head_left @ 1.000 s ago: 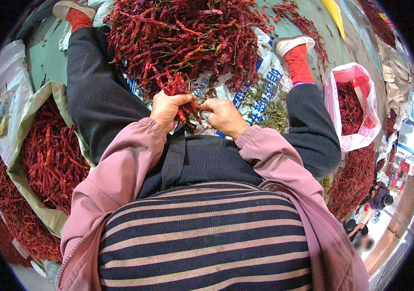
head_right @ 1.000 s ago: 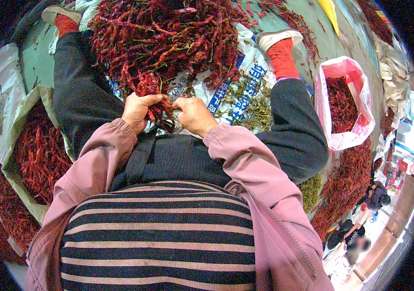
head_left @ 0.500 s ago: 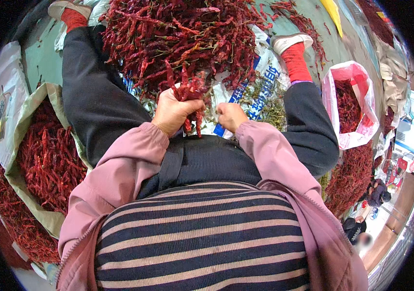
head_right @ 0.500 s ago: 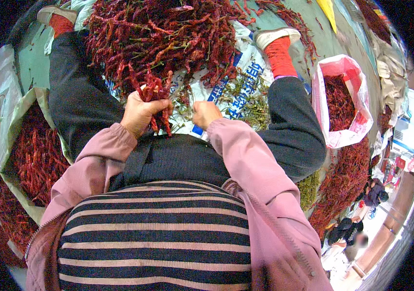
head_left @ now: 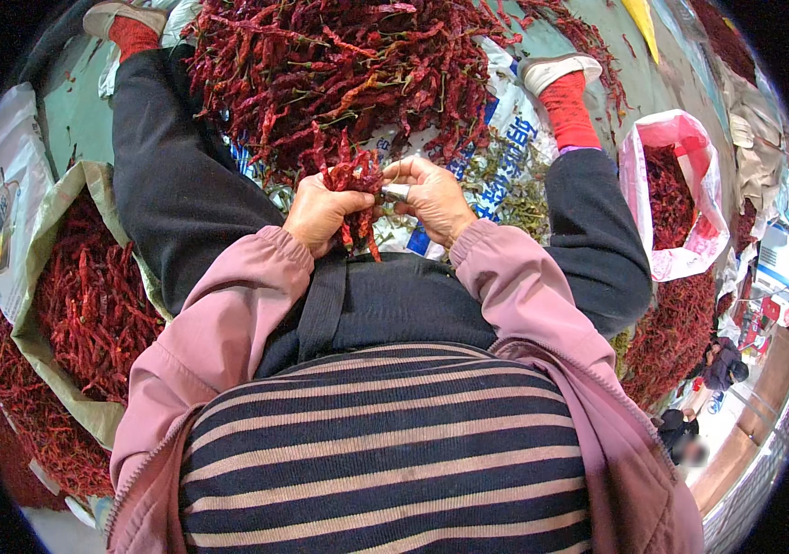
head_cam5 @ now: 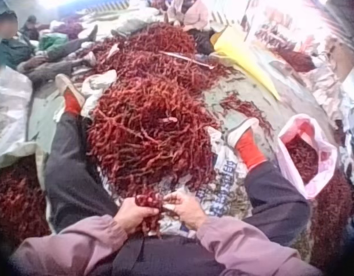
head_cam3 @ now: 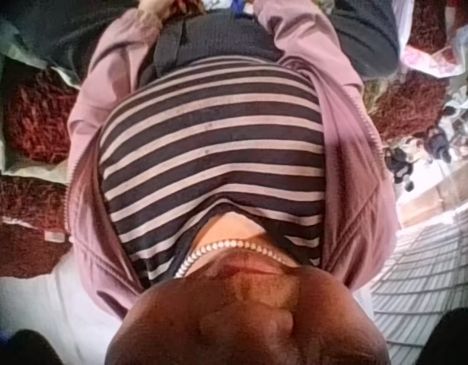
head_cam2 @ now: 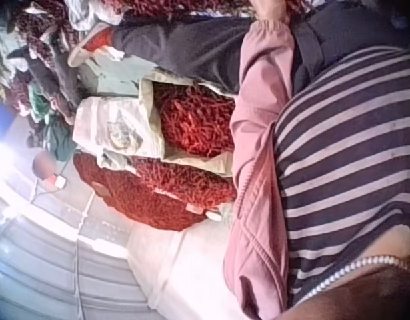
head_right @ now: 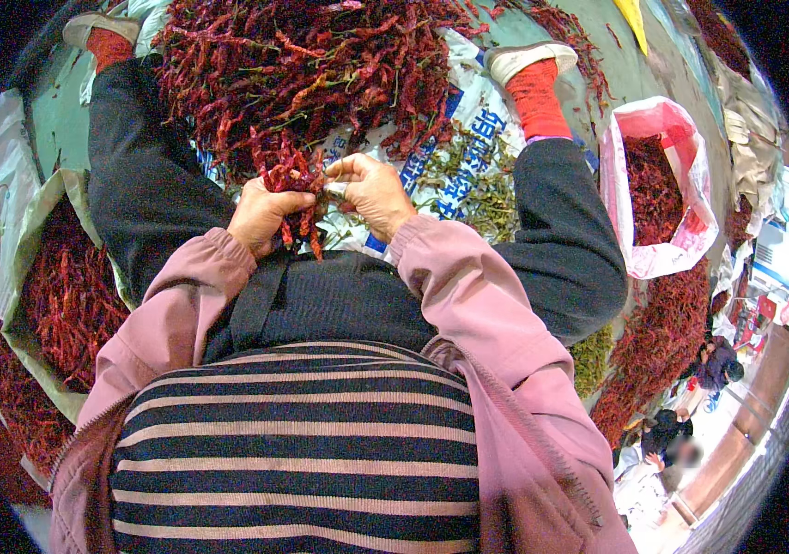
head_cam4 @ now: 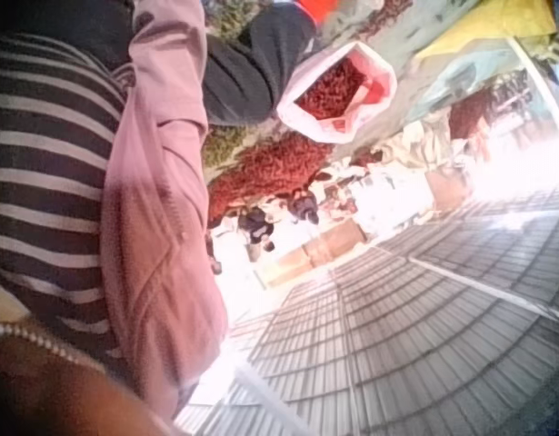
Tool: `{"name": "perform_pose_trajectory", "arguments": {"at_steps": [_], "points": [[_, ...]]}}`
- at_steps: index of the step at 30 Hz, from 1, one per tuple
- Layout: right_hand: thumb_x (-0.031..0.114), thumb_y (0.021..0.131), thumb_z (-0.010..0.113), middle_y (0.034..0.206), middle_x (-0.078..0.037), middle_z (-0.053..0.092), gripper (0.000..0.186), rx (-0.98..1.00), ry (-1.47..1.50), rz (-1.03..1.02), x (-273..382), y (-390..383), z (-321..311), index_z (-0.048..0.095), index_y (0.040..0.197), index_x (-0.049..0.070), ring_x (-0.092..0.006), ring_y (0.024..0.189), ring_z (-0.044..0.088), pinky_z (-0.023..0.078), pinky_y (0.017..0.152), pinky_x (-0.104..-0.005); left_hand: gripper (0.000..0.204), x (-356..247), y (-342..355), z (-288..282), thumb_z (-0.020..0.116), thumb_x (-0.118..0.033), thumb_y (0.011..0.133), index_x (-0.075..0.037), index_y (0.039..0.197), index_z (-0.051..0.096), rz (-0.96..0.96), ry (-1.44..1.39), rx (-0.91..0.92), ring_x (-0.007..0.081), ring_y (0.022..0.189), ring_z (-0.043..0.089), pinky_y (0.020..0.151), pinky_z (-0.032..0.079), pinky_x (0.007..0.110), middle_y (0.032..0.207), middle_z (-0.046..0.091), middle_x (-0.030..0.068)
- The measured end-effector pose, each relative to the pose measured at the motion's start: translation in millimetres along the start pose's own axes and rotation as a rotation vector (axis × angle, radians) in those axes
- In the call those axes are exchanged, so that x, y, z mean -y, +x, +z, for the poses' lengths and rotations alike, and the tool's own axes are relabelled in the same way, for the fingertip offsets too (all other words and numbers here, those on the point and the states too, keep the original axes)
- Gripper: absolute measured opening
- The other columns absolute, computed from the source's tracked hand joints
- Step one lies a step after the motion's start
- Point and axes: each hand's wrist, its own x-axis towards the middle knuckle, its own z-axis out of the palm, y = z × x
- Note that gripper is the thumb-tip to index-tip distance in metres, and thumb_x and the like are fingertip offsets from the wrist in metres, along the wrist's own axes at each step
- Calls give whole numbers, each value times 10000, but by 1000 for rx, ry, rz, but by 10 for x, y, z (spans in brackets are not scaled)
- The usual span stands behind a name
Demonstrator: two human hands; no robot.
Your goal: The person sits on the floor and repeatedly picks up dried red chilies, removes the stems by hand, and places the de-stemmed chilies into a nearby bag. The task continues throughout the clip with consistent hand movements.
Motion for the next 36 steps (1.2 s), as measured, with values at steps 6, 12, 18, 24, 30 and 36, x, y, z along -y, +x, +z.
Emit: {"name": "perform_pose_trajectory", "arguments": {"at_steps": [6, 12, 18, 24, 30, 36], "points": [[-55, 690, 564, 756, -49, 581, 196, 35, -21, -77, -52, 10, -56, 526, 872, 6, -96, 631, 541, 441, 525, -219, 246, -7, 0, 23, 579, 78, 660, 44, 903, 587, -73, -66, 14, 177, 639, 586, 588, 496, 291, 798, 615, 98], [-58, 700, 568, 780, -42, 569, 195, 67, -157, -64, -6, -8, -14, 509, 871, 14, -101, 674, 535, 436, 584, -224, 225, 5, -8, 14, 577, 76, 661, 44, 883, 585, -98, -84, 4, 179, 579, 575, 533, 491, 292, 768, 609, 107], [-31, 631, 541, 767, -175, 588, 232, -28, -883, -393, 57, -77, 121, 494, 858, -14, -290, 664, 583, 460, 602, -346, 169, 73, 16, 6, 584, 66, 641, 23, 804, 573, -108, 62, -36, 164, 528, 550, 484, 457, 272, 685, 584, 87], [1, 670, 485, 775, -211, 570, 182, -95, -1396, -337, -188, 105, -79, 464, 850, -10, -369, 743, 569, 452, 649, -440, 82, -176, -90, 2, 584, 38, 649, 11, 712, 539, -68, -110, -61, 158, 424, 515, 390, 408, 260, 590, 552, 80], [56, 627, 516, 820, -167, 594, 215, 222, -1523, -168, -351, 57, -286, 578, 832, 71, -352, 794, 560, 448, 682, -416, 218, -512, -309, -662, 619, -45, 671, 11, 864, 533, 94, -244, -2, 154, 627, 550, 604, 452, 283, 711, 563, 70], [78, 646, 478, 822, -203, 591, 228, -223, -1315, -331, -303, 437, -429, 576, 846, 30, -361, 784, 565, 444, 706, -421, 426, -412, -317, -973, 647, -57, 641, 2, 1023, 468, 86, -138, -5, 174, 626, 540, 644, 473, 336, 769, 545, 70]]}}
